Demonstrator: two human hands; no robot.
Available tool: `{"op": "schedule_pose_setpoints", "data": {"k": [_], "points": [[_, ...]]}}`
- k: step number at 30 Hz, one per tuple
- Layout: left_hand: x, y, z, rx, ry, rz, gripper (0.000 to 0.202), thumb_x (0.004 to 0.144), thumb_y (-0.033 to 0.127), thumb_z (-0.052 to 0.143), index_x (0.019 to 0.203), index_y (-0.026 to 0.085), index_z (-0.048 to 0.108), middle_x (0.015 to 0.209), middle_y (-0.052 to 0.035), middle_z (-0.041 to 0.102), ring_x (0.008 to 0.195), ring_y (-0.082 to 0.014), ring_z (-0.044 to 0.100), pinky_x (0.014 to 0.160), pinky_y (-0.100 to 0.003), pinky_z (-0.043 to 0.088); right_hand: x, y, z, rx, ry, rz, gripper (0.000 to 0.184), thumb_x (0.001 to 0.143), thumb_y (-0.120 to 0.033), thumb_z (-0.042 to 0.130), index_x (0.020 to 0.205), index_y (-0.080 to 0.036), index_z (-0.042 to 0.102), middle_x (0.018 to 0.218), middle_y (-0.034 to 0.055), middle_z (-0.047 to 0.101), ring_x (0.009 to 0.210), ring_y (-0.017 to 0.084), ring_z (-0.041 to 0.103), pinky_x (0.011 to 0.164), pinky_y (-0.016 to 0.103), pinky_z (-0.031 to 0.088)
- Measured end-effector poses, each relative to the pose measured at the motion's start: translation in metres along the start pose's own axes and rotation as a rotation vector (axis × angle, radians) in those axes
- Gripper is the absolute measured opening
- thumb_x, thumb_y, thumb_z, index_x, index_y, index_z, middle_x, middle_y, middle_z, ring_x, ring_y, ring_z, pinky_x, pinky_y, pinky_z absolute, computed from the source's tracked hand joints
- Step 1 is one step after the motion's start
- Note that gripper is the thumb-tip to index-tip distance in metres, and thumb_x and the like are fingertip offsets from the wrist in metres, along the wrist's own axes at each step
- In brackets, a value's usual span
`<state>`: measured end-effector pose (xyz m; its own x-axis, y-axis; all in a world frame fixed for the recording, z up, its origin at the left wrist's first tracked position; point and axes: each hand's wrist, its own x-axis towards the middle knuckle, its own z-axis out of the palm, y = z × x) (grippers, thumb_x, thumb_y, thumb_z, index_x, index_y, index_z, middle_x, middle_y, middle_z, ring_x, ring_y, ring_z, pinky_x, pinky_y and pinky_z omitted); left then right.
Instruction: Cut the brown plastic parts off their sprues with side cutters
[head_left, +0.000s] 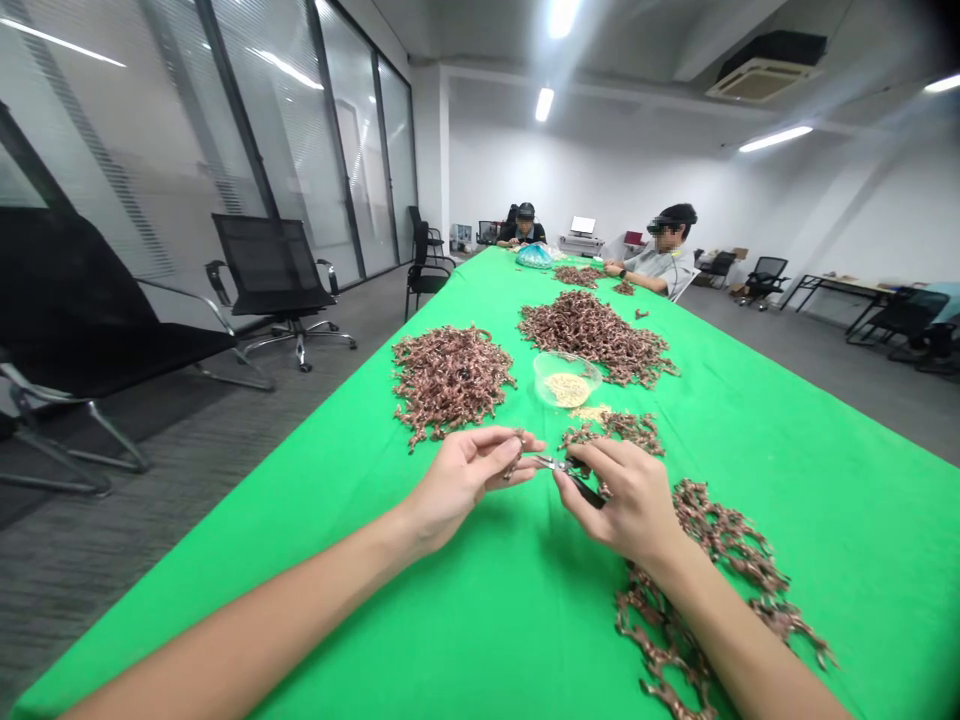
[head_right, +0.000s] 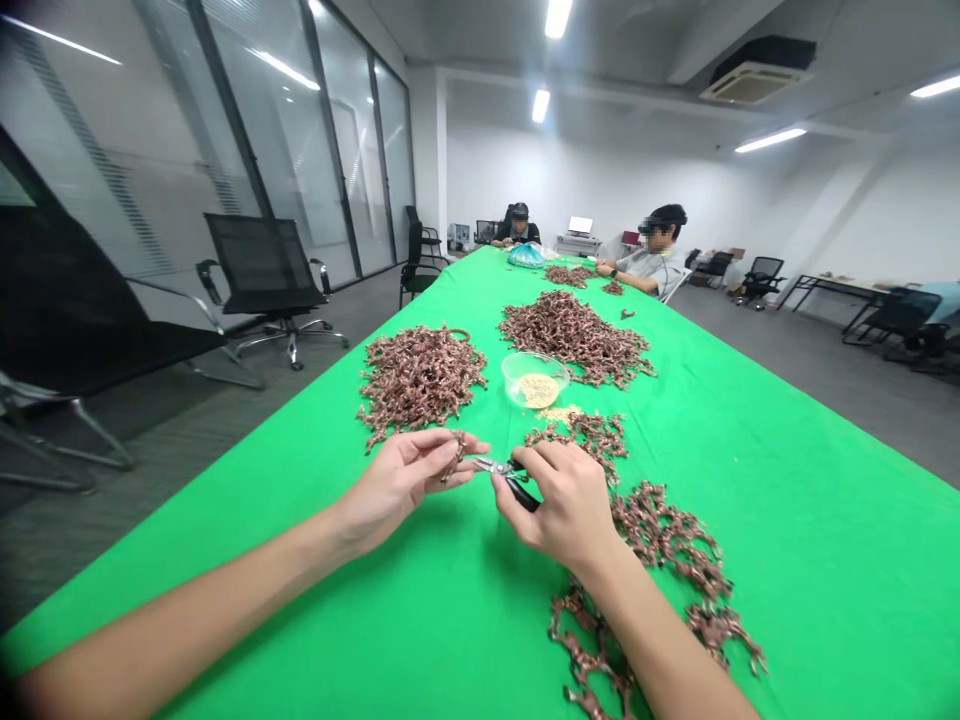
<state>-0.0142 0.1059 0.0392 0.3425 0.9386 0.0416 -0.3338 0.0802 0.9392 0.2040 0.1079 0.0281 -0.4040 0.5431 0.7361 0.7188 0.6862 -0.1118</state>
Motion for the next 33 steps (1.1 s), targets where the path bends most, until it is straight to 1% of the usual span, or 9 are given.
{"op": "schedule_pose_setpoints", "data": {"k": [4,10,13,21,28,33], "points": [[-0.0030,-0.0009,0.0030,-0.019,-0.010,-0.043,0.029,0.087,0.034,0.072,0.107,0.012,0.071,0.111,-0.0121,0.074,0.102,-0.0234,0.072,0.086,-0.028,0.056,0.0004,0.0005,-0.0010,-0.019,0.071,-0.002,0.023,0.091,-0.036,0.062,0.098,-0.016,0.070,0.083,0.0068,0.069,0.072,0.020,0.064,0.068,0.031,0.046],[-0.0046,-0.0009,0.0049,-0.037,-0.001,-0.079,0.033,0.084,0.035,0.075,0.107,0.012,0.071,0.110,-0.0135,0.074,0.102,-0.0253,0.072,0.081,-0.028,0.057,0.0005,0.0003,-0.0011,-0.034,0.080,-0.024,0.024,0.091,-0.037,0.063,0.098,-0.016,0.071,0.085,0.0077,0.070,0.072,0.020,0.065,0.068,0.032,0.047],[-0.0047,0.0003,0.0048,-0.023,-0.001,-0.074,0.033,0.084,0.036,0.074,0.106,0.011,0.071,0.106,-0.0138,0.075,0.101,-0.0257,0.072,0.080,-0.029,0.056,0.0003,0.0000,-0.0010,-0.039,0.076,-0.025,0.023,0.090,-0.036,0.065,0.098,-0.015,0.071,0.085,0.0077,0.070,0.073,0.021,0.065,0.068,0.032,0.047],[-0.0042,-0.0010,0.0038,-0.032,-0.002,-0.078,0.029,0.084,0.034,0.075,0.103,0.012,0.073,0.103,-0.0126,0.077,0.100,-0.0238,0.073,0.080,-0.027,0.054,0.0002,0.0001,-0.0016,-0.059,0.072,-0.036,0.025,0.091,-0.038,0.064,0.098,-0.016,0.071,0.087,0.0075,0.071,0.074,0.020,0.065,0.069,0.032,0.046],[-0.0047,-0.0012,0.0038,-0.021,-0.016,-0.094,0.032,0.085,0.036,0.073,0.103,0.010,0.074,0.104,-0.0158,0.076,0.103,-0.0247,0.072,0.083,-0.028,0.054,0.0003,-0.0004,-0.0022,-0.072,0.068,-0.056,0.024,0.091,-0.037,0.064,0.098,-0.016,0.071,0.086,0.0077,0.071,0.073,0.020,0.065,0.068,0.032,0.047],[-0.0042,-0.0024,0.0026,-0.006,-0.018,-0.103,0.035,0.083,0.039,0.074,0.103,0.010,0.075,0.106,-0.0167,0.076,0.104,-0.0263,0.071,0.086,-0.032,0.054,0.0005,0.0002,-0.0025,-0.084,0.050,-0.069,0.024,0.092,-0.037,0.062,0.097,-0.016,0.071,0.085,0.0077,0.071,0.073,0.020,0.065,0.068,0.032,0.046]]}}
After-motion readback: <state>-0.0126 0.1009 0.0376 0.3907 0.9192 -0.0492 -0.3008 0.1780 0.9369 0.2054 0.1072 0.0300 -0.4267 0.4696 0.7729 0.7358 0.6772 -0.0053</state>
